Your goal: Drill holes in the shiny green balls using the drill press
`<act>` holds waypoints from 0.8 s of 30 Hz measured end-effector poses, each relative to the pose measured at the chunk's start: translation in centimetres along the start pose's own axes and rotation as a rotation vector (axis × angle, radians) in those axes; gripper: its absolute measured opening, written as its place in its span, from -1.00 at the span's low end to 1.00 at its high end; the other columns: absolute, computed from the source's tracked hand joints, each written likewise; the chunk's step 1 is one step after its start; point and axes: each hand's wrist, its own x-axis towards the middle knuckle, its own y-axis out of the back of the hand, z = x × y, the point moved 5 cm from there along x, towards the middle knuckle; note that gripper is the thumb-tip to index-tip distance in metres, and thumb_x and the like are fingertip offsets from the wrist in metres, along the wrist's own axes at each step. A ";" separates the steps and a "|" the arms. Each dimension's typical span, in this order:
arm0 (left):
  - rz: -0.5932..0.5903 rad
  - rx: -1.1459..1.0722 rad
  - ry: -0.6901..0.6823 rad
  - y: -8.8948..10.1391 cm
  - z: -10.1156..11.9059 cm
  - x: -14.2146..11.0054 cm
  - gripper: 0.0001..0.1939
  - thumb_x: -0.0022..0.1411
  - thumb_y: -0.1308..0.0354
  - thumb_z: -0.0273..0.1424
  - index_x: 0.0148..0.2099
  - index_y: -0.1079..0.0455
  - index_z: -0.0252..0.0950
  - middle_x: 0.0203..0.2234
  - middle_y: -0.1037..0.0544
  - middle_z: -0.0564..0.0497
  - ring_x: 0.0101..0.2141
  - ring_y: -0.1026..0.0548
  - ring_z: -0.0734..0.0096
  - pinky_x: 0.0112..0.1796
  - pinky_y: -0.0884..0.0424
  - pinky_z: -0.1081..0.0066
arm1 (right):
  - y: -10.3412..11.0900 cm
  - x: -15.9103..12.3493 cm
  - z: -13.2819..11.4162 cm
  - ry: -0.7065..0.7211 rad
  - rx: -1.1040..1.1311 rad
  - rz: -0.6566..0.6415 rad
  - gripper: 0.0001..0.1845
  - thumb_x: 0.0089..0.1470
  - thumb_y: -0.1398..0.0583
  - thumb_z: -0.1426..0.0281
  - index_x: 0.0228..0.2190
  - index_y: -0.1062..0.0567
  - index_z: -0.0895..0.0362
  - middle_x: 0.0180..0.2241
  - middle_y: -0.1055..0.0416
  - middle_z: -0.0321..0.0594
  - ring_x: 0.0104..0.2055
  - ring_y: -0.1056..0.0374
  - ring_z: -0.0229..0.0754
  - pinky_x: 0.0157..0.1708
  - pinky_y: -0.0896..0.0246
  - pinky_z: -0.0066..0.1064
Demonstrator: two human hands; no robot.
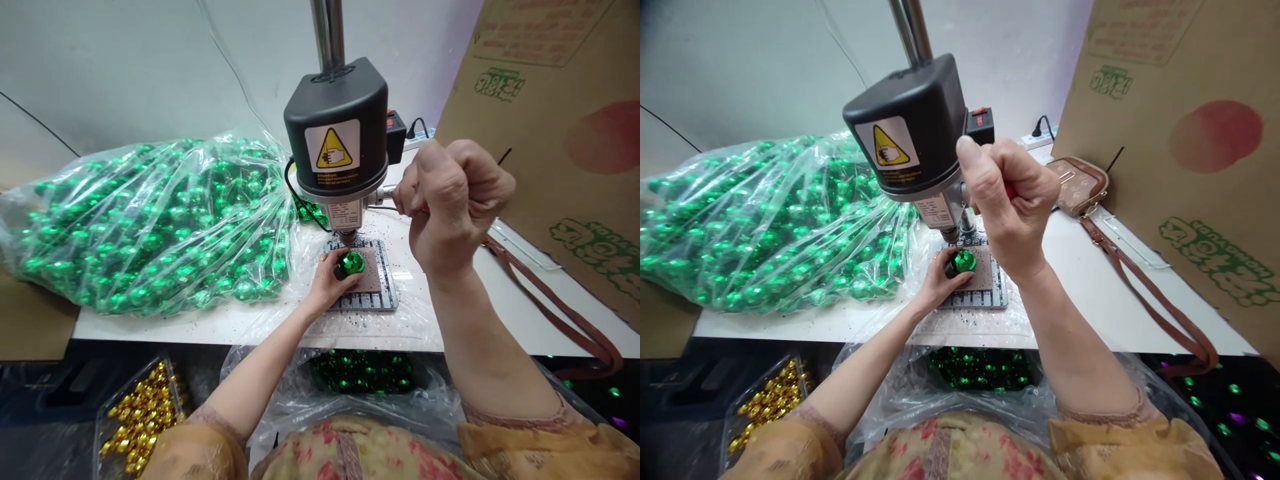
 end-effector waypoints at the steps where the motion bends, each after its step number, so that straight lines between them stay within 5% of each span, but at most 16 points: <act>1: 0.000 0.001 -0.004 0.0 0.0 0.0 -0.43 0.10 -0.49 -0.29 0.13 -0.44 -0.22 -0.10 -0.54 -0.10 -0.01 -0.51 0.08 0.03 -0.48 0.11 | 0.0 -0.2 0.0 0.008 0.010 -0.002 -0.40 0.15 -0.30 0.09 -0.67 -0.10 0.02 -0.72 0.03 -0.38 -0.66 0.04 -0.26 -0.61 0.09 -0.21; 8: -0.001 -0.002 -0.030 -0.1 -0.2 -0.1 -0.45 0.14 -0.48 -0.27 0.14 -0.43 -0.20 -0.06 -0.55 -0.11 0.00 -0.52 0.08 0.03 -0.48 0.12 | 0.2 -1.5 0.7 0.206 0.148 0.039 -0.35 0.22 -0.25 0.31 -0.66 0.06 0.12 -0.71 0.10 -0.41 -0.66 0.13 -0.41 -0.58 0.24 -0.33; 24: -0.014 0.007 -0.029 -0.1 0.0 -0.1 -0.45 0.13 -0.48 -0.34 0.14 -0.42 -0.21 -0.05 -0.56 -0.12 0.01 -0.52 0.06 0.03 -0.47 0.11 | 0.8 -3.1 1.2 0.294 0.095 0.076 -0.39 0.17 -0.24 0.41 -0.68 0.04 0.13 -0.72 0.10 -0.42 -0.69 0.14 -0.43 -0.64 0.26 -0.33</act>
